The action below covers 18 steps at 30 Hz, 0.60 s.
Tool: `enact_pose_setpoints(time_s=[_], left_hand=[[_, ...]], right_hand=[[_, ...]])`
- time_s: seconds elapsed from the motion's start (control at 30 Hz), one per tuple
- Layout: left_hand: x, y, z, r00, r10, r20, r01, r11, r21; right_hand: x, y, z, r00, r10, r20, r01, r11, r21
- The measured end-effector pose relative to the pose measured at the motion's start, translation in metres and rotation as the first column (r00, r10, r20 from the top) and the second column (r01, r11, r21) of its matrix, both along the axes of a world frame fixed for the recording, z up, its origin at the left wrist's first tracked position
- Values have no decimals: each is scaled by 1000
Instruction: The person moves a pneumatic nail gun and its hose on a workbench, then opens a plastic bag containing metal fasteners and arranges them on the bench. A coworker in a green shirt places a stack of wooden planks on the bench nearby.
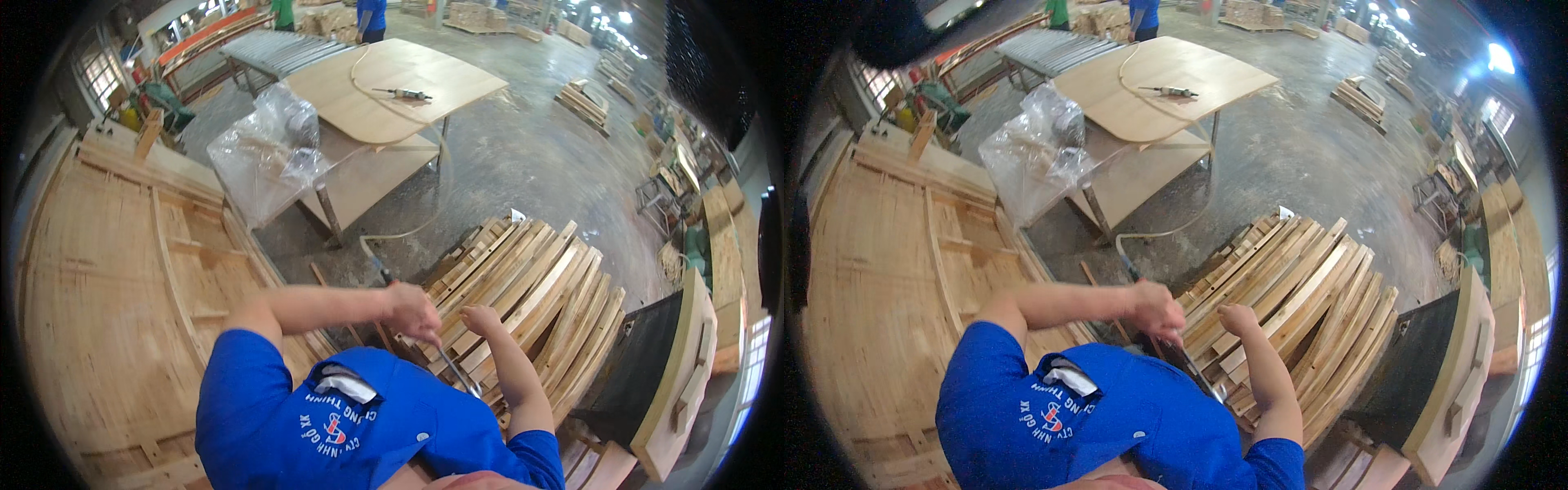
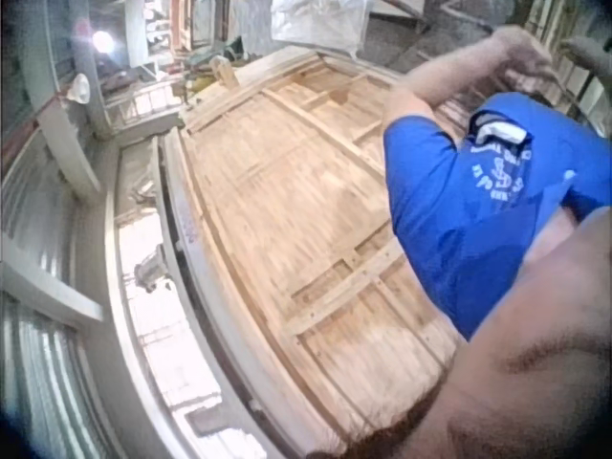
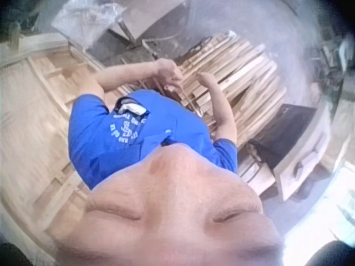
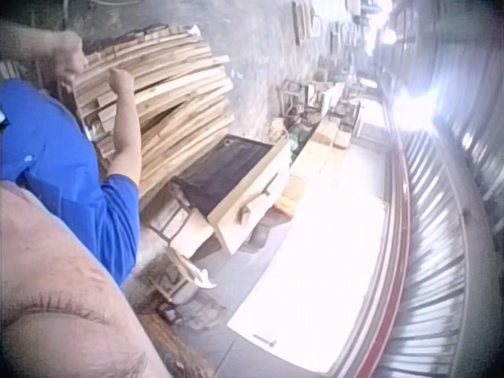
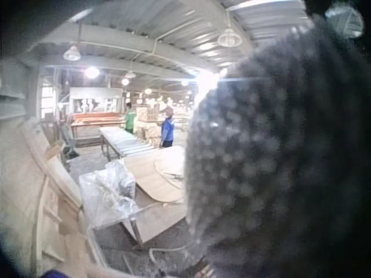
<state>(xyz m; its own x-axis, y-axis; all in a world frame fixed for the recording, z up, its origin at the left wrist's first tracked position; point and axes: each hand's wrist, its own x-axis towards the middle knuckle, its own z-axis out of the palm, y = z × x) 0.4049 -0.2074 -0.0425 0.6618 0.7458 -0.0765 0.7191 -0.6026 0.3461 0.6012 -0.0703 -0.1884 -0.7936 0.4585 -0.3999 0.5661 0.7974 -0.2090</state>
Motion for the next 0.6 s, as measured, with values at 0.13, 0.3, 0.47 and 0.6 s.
enact_pose_setpoints(time_s=[0.13,0.3,0.47,0.6], left_hand=[[-20,34,5,998,62,23,-63,996,57],[-90,44,-12,920,153,-361,-172,985,-20],[-110,32,-34,932,359,56,-362,930,67],[-77,39,-59,394,643,657,-711,666,-225]], right_hand=[[6,-18,-9,993,118,1,-118,991,66],[-3,-51,39,905,288,-314,-225,949,221],[17,-48,58,859,163,-485,-78,978,192],[18,-45,18,856,-230,-463,190,973,-131]])
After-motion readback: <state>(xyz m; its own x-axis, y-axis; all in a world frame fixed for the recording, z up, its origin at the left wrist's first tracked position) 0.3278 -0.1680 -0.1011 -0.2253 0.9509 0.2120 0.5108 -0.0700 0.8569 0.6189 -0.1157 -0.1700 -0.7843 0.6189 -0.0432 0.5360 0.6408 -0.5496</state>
